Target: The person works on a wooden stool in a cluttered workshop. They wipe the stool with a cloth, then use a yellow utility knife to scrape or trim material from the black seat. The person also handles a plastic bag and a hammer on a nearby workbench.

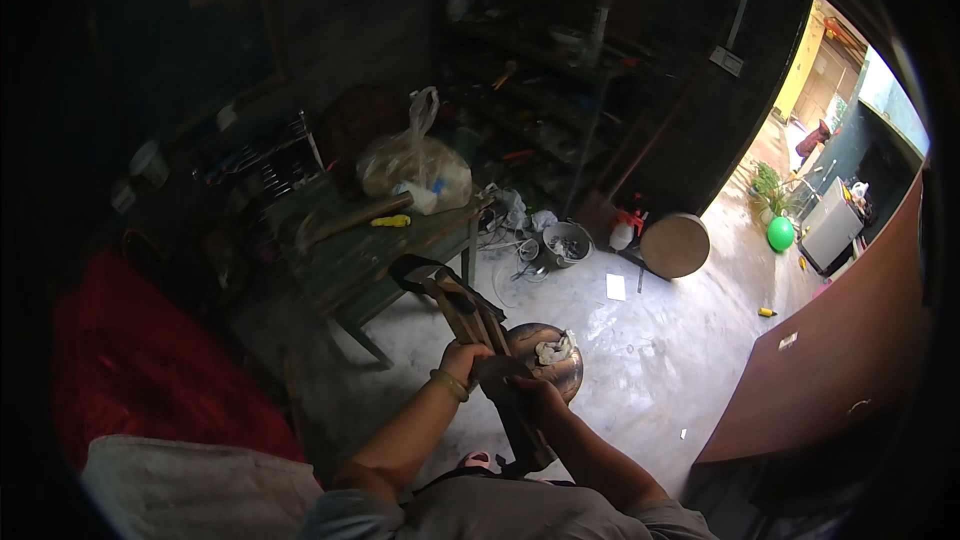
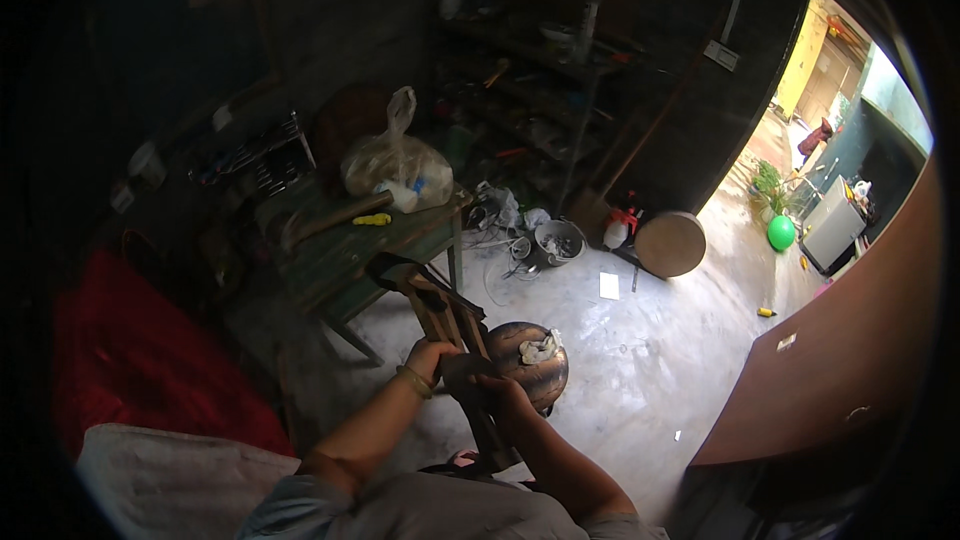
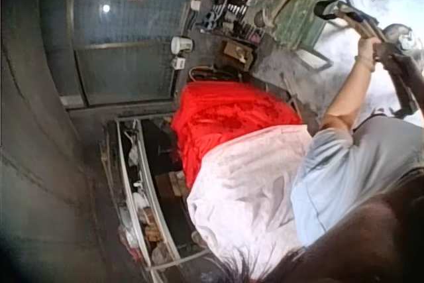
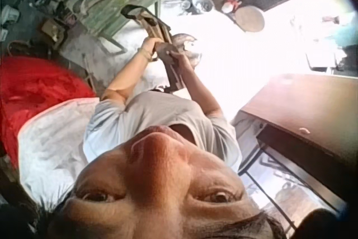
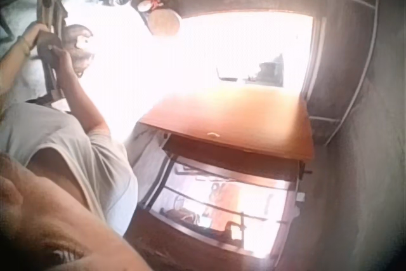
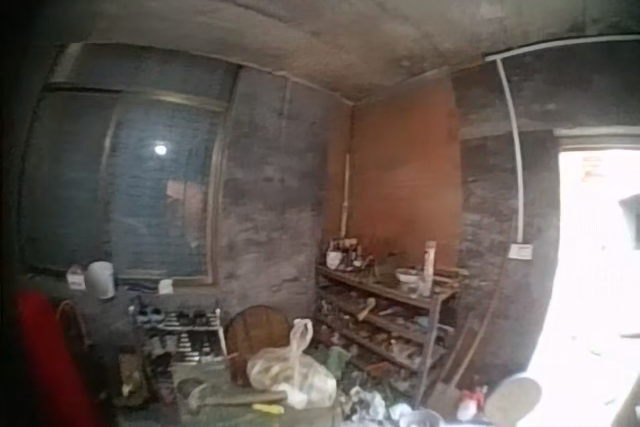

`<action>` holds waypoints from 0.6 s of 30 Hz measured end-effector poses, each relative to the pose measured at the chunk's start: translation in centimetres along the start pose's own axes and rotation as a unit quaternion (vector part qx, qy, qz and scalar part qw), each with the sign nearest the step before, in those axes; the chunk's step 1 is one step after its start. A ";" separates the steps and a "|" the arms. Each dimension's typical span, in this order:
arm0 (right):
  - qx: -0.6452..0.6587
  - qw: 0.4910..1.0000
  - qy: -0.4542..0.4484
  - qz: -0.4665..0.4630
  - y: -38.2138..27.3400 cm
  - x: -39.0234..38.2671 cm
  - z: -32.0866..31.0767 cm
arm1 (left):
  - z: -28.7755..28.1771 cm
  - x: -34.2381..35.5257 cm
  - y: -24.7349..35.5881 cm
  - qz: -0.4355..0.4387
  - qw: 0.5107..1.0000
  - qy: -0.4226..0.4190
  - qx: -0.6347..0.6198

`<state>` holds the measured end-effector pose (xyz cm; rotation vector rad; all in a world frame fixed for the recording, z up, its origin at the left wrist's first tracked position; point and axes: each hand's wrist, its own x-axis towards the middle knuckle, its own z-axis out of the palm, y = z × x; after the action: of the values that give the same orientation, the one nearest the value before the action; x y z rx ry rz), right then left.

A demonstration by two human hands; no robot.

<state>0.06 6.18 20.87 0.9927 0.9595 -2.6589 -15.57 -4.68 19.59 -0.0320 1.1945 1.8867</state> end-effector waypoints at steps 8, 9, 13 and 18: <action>0.021 1.000 -0.001 -0.015 -0.6 -1.1 0.5 | 1.9 -0.4 0.8 0.058 0.998 -0.003 -0.018; 0.021 1.000 -0.007 -0.018 -0.5 -0.9 0.3 | 1.8 -0.2 0.8 0.061 0.998 -0.003 -0.019; 0.002 0.998 -0.031 -0.048 -0.2 0.6 -1.9 | 2.9 -0.6 1.5 0.060 0.998 -0.008 -0.025; -0.036 0.997 -0.019 -0.061 -0.6 0.6 -2.2 | 3.6 -1.0 2.3 0.062 0.998 -0.008 -0.008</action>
<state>0.57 8.03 19.46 0.8913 1.1329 -2.7089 -15.05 -3.02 23.68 0.0488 1.1943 2.0021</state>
